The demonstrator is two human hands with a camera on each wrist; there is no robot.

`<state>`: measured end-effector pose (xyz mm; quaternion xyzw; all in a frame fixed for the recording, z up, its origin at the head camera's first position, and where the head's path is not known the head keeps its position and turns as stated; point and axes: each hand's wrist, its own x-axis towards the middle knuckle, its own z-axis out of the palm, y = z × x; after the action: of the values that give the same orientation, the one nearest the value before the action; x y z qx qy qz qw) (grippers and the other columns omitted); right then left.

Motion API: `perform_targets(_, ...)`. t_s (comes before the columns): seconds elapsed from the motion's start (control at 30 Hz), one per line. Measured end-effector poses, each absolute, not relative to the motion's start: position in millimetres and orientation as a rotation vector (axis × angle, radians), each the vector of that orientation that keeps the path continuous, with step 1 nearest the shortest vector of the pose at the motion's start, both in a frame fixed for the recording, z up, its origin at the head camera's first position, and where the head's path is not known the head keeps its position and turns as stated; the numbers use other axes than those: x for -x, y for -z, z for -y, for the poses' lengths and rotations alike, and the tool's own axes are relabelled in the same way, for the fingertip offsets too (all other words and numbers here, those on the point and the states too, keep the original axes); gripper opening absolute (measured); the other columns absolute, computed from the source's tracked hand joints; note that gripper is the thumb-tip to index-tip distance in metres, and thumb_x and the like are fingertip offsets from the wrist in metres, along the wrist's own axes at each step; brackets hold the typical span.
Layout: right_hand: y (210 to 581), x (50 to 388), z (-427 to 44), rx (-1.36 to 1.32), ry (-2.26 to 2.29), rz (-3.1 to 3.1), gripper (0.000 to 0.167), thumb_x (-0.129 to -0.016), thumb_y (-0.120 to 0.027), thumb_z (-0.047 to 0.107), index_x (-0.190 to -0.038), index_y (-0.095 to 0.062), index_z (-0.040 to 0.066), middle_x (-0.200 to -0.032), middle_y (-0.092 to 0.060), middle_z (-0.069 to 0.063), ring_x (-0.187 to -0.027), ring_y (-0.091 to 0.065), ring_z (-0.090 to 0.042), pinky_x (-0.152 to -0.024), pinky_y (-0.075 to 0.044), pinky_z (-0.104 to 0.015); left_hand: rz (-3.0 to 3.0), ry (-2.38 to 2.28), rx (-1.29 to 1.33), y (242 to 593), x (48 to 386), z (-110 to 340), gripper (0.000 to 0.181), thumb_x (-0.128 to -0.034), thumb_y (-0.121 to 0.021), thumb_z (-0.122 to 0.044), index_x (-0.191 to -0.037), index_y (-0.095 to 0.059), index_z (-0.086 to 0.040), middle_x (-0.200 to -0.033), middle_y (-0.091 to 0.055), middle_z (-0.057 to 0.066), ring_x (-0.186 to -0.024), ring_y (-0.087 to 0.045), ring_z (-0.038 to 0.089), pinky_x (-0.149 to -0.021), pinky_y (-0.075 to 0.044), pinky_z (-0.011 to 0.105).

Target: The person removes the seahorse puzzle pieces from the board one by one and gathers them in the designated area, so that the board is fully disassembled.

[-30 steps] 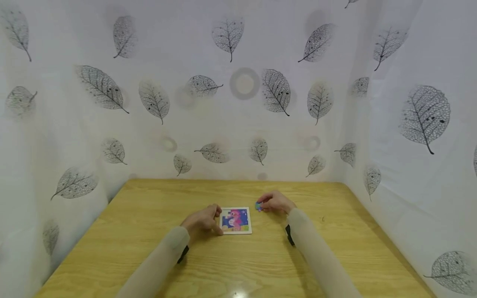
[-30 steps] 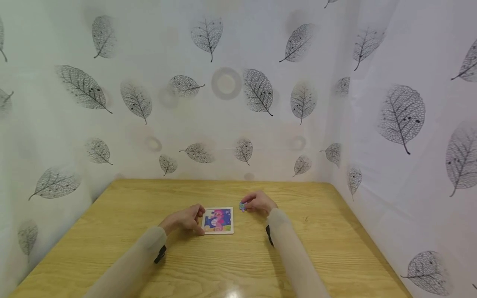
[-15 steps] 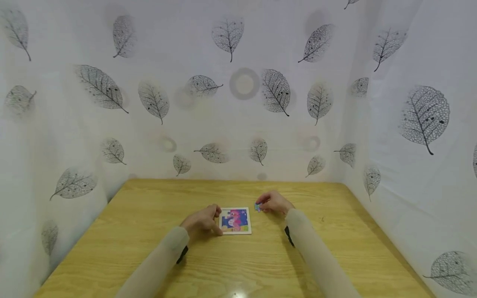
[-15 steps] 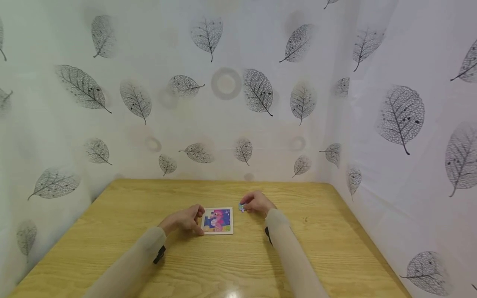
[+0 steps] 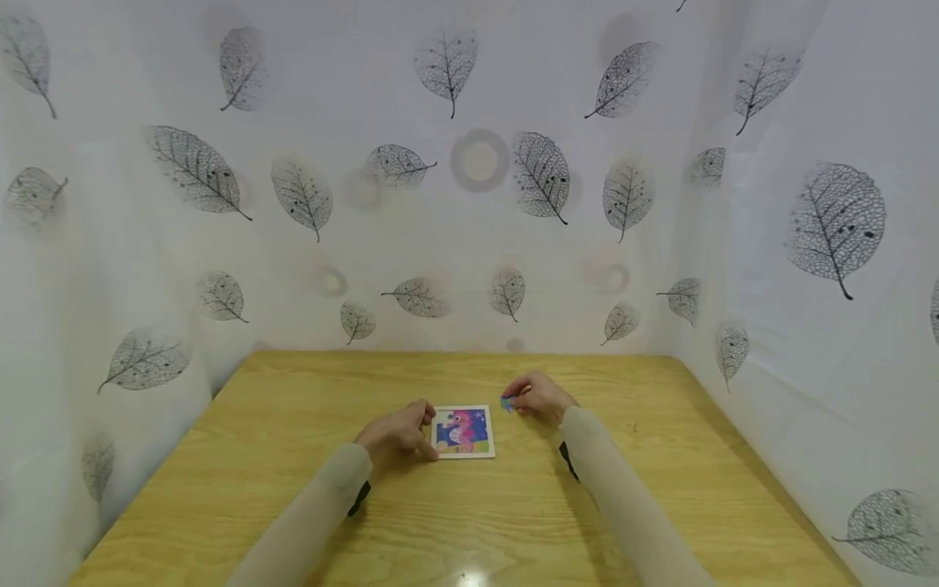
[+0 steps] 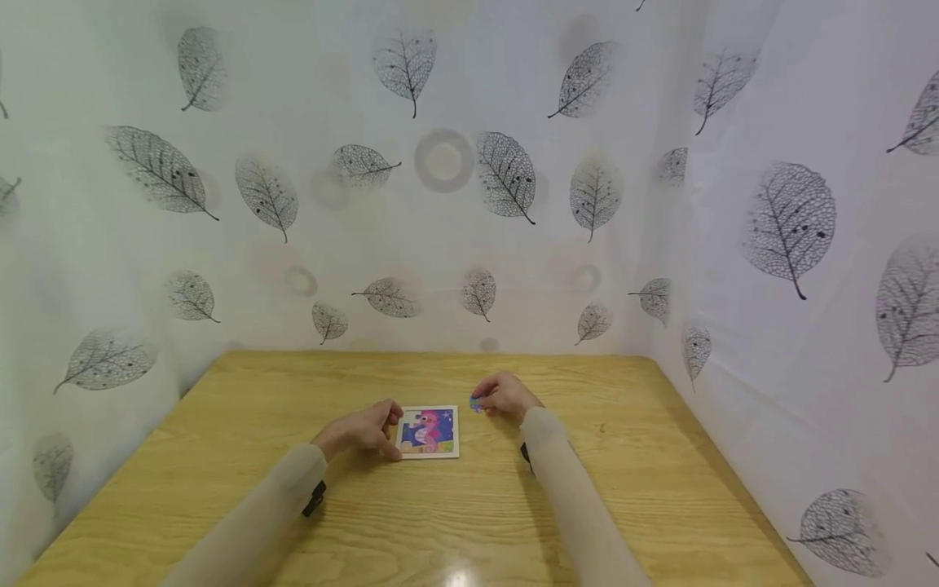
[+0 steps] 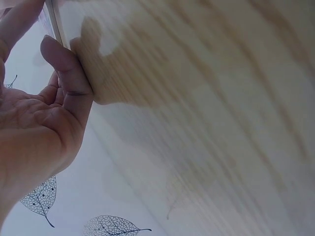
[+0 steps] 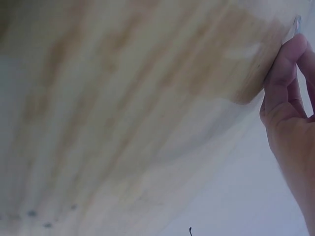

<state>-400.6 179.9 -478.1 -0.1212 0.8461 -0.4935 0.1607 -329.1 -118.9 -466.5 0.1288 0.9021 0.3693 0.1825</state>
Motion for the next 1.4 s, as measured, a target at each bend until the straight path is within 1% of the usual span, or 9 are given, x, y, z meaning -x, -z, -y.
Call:
perform_targets(0.13,477.0,402.3,-177.0,0.348,1.412,-2.416,0.019,-0.092,-0.06,-0.006,-0.109,-0.069,-0.005,-0.101,-0.065,-0.017,-0.078,-0.062,-0.016,-0.067,-0.054,-0.025,-2.546,-1.048,-0.363,465.8,330.3,121.4,0.068,-0.0704,-0.087,-0.01,-0.124,-0.047,-0.002,-0.118,-0.049,0.012,-0.105,-0.047,0.025,-0.102,-0.04,0.047)
perform_targets(0.3,476.4,402.9,-174.1,0.335,1.419,-2.413,0.019,-0.091,-0.06,-0.007,-0.108,-0.069,-0.006,-0.1,-0.066,-0.016,-0.078,-0.062,-0.016,-0.066,-0.053,-0.025,-2.557,-1.032,-0.368,464.8,330.3,123.1,0.067,-0.0703,-0.087,-0.01,-0.123,-0.048,-0.002,-0.116,-0.049,0.011,-0.102,-0.046,0.024,-0.101,-0.04,0.046)
perform_targets(0.5,474.4,405.3,-171.5,0.337,1.412,-2.426,0.019,-0.09,-0.06,-0.008,-0.107,-0.069,-0.007,-0.1,-0.066,-0.016,-0.08,-0.063,-0.017,-0.068,-0.055,-0.026,-2.554,-1.043,-0.37,463.4,331.3,125.3,0.067,-0.071,-0.087,-0.01,-0.125,-0.047,-0.002,-0.118,-0.049,0.012,-0.104,-0.047,0.025,-0.103,-0.04,0.046)
perform_targets(0.77,471.0,407.0,-172.1,0.332,1.394,-2.435,0.02,-0.092,-0.06,-0.006,-0.109,-0.069,-0.004,-0.105,-0.066,-0.016,-0.085,-0.065,-0.018,-0.071,-0.056,-0.027,-2.553,-1.046,-0.383,460.2,332.9,125.8,0.067,-0.0724,-0.086,-0.011,-0.126,-0.047,-0.002,-0.121,-0.049,0.013,-0.107,-0.048,0.025,-0.104,-0.04,0.047)
perform_targets(0.87,471.0,405.7,-174.0,0.333,1.386,-2.445,0.02,-0.092,-0.06,-0.006,-0.11,-0.069,-0.005,-0.106,-0.066,-0.017,-0.085,-0.064,-0.019,-0.071,-0.056,-0.027,-2.547,-1.065,-0.402,460.8,332.6,125.1,0.066,-0.0725,-0.086,-0.011,-0.125,-0.046,-0.002,-0.119,-0.048,0.013,-0.106,-0.047,0.026,-0.103,-0.04,0.047)
perform_targets(1.07,475.3,399.6,-176.9,0.307,1.374,-2.428,0.021,-0.092,-0.059,-0.007,-0.11,-0.068,-0.006,-0.105,-0.066,-0.016,-0.084,-0.063,-0.017,-0.071,-0.055,-0.025,-2.549,-1.045,-0.415,465.6,328.9,122.7,0.066,-0.0708,-0.087,-0.011,-0.123,-0.047,-0.002,-0.113,-0.049,0.011,-0.1,-0.047,0.025,-0.099,-0.041,0.045)
perform_targets(1.23,478.1,396.3,-178.8,0.337,1.4,-2.415,0.023,-0.09,-0.061,-0.006,-0.112,-0.066,-0.007,-0.104,-0.065,-0.016,-0.085,-0.064,-0.017,-0.074,-0.056,-0.026,-2.543,-1.056,-0.408,465.5,326.6,120.5,0.065,-0.0708,-0.086,-0.008,-0.123,-0.047,-0.001,-0.112,-0.048,0.011,-0.097,-0.045,0.024,-0.097,-0.041,0.044)
perform_targets(1.4,476.8,397.5,-180.3,0.354,1.4,-2.402,0.028,-0.087,-0.065,-0.006,-0.115,-0.064,-0.008,-0.106,-0.064,-0.017,-0.085,-0.064,-0.018,-0.076,-0.056,-0.028,-2.542,-1.054,-0.397,464.5,326.9,120.2,0.066,-0.0707,-0.086,-0.008,-0.123,-0.047,-0.001,-0.113,-0.048,0.011,-0.098,-0.045,0.024,-0.098,-0.041,0.045)
